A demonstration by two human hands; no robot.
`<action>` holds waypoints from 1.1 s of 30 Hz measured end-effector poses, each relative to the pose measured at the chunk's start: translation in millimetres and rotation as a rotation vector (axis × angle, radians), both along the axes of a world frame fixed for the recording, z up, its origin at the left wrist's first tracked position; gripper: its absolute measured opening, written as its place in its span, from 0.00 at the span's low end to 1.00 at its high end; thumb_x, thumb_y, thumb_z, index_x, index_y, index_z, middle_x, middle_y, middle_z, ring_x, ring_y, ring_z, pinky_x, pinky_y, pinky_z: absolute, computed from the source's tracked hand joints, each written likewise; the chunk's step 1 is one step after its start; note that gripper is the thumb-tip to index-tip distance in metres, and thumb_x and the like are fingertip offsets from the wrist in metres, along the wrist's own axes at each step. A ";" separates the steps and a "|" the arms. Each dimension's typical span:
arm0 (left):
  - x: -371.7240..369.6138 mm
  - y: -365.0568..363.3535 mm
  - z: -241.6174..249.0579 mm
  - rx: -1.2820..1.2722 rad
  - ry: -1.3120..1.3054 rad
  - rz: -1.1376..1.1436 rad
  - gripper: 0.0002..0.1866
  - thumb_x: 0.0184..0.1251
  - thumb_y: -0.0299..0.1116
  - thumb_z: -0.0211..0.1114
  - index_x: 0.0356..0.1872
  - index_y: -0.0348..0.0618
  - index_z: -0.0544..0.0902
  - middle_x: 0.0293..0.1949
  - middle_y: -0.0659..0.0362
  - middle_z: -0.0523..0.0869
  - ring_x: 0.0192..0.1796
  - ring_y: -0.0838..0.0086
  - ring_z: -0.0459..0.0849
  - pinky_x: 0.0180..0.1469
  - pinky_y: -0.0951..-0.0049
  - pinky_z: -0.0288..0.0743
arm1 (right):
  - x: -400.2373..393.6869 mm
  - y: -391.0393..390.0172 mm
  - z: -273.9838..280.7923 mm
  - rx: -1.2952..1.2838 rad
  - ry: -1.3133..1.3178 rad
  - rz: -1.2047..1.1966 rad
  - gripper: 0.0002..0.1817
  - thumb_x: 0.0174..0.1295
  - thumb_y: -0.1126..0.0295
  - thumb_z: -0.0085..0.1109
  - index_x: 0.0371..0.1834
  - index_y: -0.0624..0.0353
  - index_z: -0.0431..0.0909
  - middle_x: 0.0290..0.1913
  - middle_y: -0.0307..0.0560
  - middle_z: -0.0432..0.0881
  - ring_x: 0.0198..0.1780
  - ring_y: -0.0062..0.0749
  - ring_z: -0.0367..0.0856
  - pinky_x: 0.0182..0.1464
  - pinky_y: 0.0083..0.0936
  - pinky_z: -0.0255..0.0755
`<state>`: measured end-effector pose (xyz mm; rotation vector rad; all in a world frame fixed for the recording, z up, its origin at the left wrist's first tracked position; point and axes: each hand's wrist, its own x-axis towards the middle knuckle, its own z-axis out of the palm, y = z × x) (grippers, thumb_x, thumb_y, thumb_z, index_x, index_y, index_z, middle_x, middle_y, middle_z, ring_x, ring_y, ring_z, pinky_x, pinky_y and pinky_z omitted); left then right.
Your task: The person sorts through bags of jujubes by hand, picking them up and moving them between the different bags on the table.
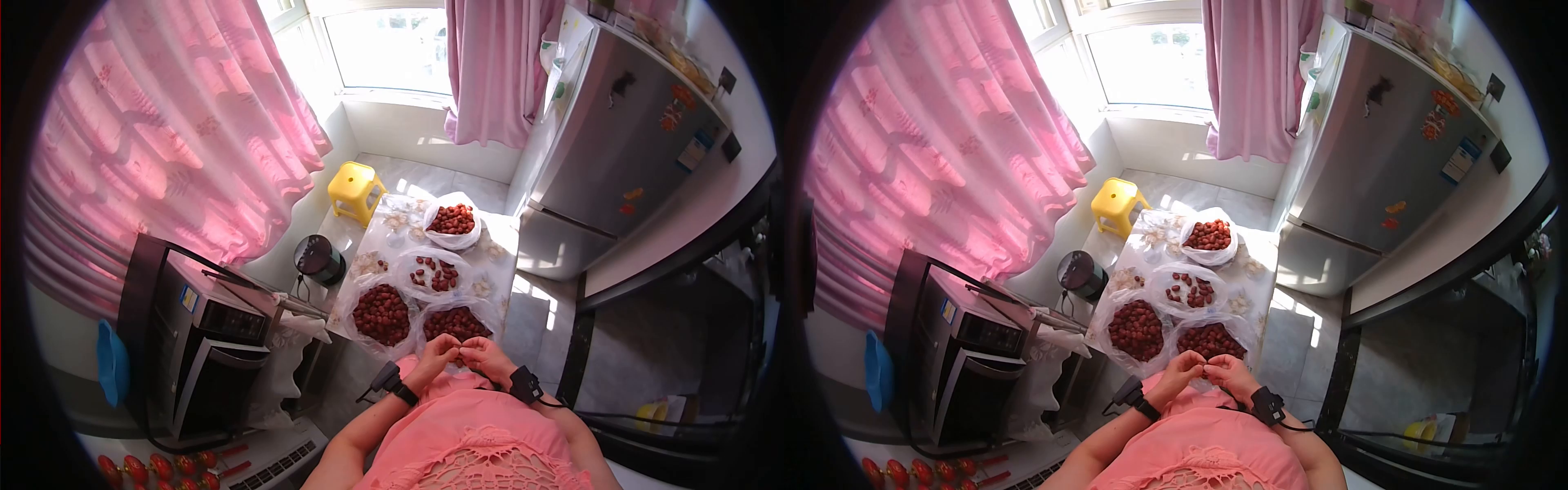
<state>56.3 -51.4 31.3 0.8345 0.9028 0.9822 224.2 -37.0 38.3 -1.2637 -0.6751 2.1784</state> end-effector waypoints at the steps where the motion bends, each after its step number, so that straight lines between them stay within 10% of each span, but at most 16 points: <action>1: -0.4 0.0 0.4 0.002 -0.020 0.006 0.03 0.60 0.21 0.53 0.35 0.39 0.71 0.28 0.62 0.76 0.31 0.78 0.77 0.32 0.79 0.74 | -0.1 0.2 2.1 0.032 -0.017 -0.014 0.12 0.56 0.71 0.58 0.42 0.60 0.69 0.36 0.44 0.78 0.34 0.25 0.77 0.36 0.17 0.72; 9: -0.6 2.2 -3.2 0.042 -0.040 0.035 0.06 0.59 0.19 0.52 0.37 0.38 0.71 0.31 0.61 0.77 0.32 0.77 0.78 0.33 0.78 0.75 | -3.5 0.5 9.9 -0.020 -0.054 -0.028 0.13 0.56 0.70 0.58 0.42 0.58 0.69 0.35 0.42 0.77 0.33 0.22 0.76 0.36 0.16 0.72; 17: -46.6 0.3 -87.4 -0.516 0.013 0.185 0.12 0.65 0.42 0.53 0.34 0.43 0.76 0.25 0.65 0.74 0.25 0.84 0.71 0.27 0.86 0.66 | 1.9 0.4 -0.9 -0.067 -0.073 -0.080 0.08 0.58 0.68 0.56 0.38 0.55 0.72 0.32 0.40 0.77 0.30 0.20 0.75 0.33 0.15 0.70; 33: -160.0 43.3 -129.7 -0.445 0.426 0.522 0.11 0.55 0.32 0.63 0.38 0.45 0.74 0.28 0.63 0.77 0.24 0.81 0.75 0.22 0.83 0.67 | 11.9 -5.5 -8.5 -0.088 -0.066 -0.206 0.06 0.57 0.70 0.56 0.37 0.55 0.74 0.30 0.38 0.78 0.29 0.19 0.76 0.31 0.15 0.71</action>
